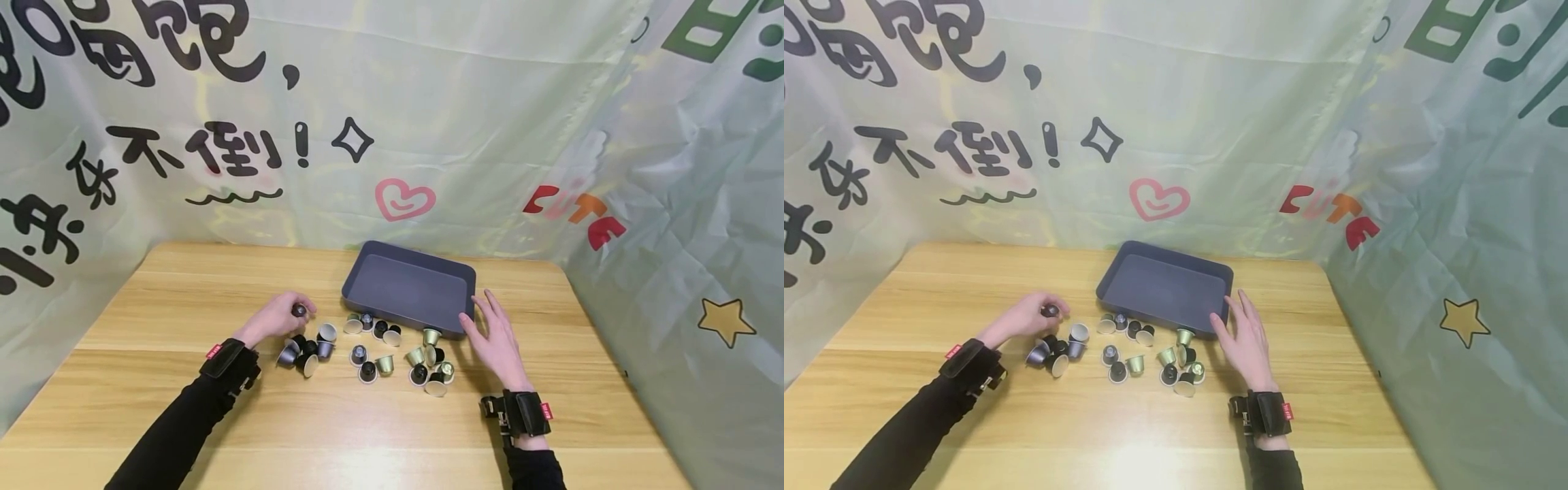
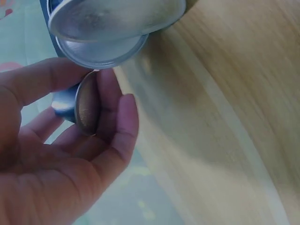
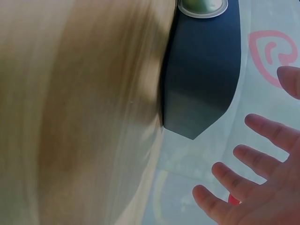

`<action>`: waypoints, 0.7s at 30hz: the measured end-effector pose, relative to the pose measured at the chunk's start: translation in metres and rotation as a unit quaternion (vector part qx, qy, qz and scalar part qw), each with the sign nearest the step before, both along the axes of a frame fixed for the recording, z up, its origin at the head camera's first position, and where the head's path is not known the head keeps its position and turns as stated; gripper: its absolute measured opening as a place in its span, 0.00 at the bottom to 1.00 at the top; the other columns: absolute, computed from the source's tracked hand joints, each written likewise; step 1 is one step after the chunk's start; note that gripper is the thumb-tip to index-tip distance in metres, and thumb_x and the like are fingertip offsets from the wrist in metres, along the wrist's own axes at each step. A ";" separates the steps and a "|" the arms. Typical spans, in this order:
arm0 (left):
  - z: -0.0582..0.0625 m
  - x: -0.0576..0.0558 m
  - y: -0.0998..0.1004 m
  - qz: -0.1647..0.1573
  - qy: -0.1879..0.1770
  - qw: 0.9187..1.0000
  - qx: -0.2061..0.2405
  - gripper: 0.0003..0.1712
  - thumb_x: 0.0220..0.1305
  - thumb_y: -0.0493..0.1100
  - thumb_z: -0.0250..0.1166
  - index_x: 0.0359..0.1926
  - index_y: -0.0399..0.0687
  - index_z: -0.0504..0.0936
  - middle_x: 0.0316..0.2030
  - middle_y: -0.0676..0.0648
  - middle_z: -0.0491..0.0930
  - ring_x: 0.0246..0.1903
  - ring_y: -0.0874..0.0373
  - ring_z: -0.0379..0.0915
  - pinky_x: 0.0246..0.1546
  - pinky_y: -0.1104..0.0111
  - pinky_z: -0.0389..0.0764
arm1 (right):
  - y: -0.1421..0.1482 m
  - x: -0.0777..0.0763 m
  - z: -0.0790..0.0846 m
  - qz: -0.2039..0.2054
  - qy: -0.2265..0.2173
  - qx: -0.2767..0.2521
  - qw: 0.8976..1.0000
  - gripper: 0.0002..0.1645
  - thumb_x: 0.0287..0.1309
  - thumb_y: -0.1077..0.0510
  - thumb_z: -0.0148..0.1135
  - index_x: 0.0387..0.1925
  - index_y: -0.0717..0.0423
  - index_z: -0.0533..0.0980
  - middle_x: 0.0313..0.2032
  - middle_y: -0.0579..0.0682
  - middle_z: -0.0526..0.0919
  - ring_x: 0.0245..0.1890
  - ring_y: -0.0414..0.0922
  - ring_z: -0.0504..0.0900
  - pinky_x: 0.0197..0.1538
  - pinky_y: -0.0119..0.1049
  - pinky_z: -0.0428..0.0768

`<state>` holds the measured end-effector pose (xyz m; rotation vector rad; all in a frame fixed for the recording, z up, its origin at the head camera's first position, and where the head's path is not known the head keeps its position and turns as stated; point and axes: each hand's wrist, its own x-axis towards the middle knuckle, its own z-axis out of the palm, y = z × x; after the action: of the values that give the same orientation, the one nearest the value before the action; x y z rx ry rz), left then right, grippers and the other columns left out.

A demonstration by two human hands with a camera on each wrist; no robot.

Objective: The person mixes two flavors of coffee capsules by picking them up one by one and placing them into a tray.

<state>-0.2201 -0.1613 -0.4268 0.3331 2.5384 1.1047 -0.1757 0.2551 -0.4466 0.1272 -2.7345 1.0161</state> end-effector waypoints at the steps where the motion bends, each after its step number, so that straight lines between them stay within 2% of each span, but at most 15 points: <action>1: 0.000 0.000 0.000 0.004 0.001 1.000 0.005 0.16 0.64 0.27 0.58 0.52 0.30 0.79 0.33 0.36 0.83 0.24 0.56 0.75 0.26 0.66 0.81 | 0.000 0.000 0.000 0.000 0.000 0.000 1.000 0.36 0.72 0.42 0.54 0.72 0.58 0.65 0.79 0.62 0.50 0.77 0.69 0.52 0.70 0.78 0.53; 4: 0.002 -0.001 0.001 0.002 0.023 1.000 -0.005 0.14 0.65 0.30 0.60 0.51 0.31 0.80 0.36 0.35 0.84 0.27 0.54 0.79 0.31 0.64 0.84 | 0.000 0.000 0.000 -0.001 -0.004 -0.002 1.000 0.36 0.72 0.42 0.54 0.72 0.58 0.65 0.79 0.61 0.49 0.77 0.68 0.52 0.71 0.77 0.52; 6: 0.005 -0.003 0.002 -0.004 0.048 0.999 -0.021 0.13 0.65 0.31 0.62 0.50 0.32 0.81 0.42 0.35 0.85 0.35 0.51 0.82 0.39 0.60 0.87 | 0.000 0.000 0.000 -0.002 -0.005 -0.003 1.000 0.36 0.72 0.42 0.54 0.72 0.58 0.65 0.80 0.61 0.49 0.77 0.68 0.51 0.72 0.76 0.52; 10: 0.012 -0.008 0.009 -0.017 0.092 0.995 -0.037 0.13 0.65 0.33 0.64 0.49 0.34 0.83 0.48 0.35 0.85 0.47 0.46 0.82 0.55 0.53 0.84 | 0.000 0.000 0.000 -0.001 -0.006 -0.002 1.000 0.36 0.72 0.42 0.54 0.72 0.58 0.65 0.79 0.62 0.49 0.77 0.68 0.51 0.72 0.76 0.52; 15: 0.024 -0.016 0.021 -0.035 0.123 0.992 -0.020 0.13 0.63 0.32 0.65 0.49 0.33 0.83 0.45 0.36 0.86 0.46 0.47 0.83 0.54 0.54 0.84 | 0.000 0.000 0.001 0.001 -0.006 -0.001 1.000 0.36 0.72 0.43 0.54 0.72 0.59 0.65 0.79 0.63 0.49 0.77 0.68 0.51 0.72 0.76 0.51; 21: 0.038 -0.024 0.036 -0.041 0.141 0.989 -0.008 0.14 0.61 0.31 0.65 0.49 0.33 0.83 0.42 0.39 0.86 0.43 0.49 0.83 0.52 0.56 0.84 | -0.001 0.001 0.001 0.001 -0.010 0.001 1.000 0.36 0.72 0.43 0.55 0.71 0.58 0.66 0.80 0.62 0.49 0.78 0.67 0.51 0.73 0.75 0.51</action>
<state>-0.2443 -0.1252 -0.3887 0.6251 2.7460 1.0703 -0.1752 0.2539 -0.4453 0.1214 -2.7535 1.0210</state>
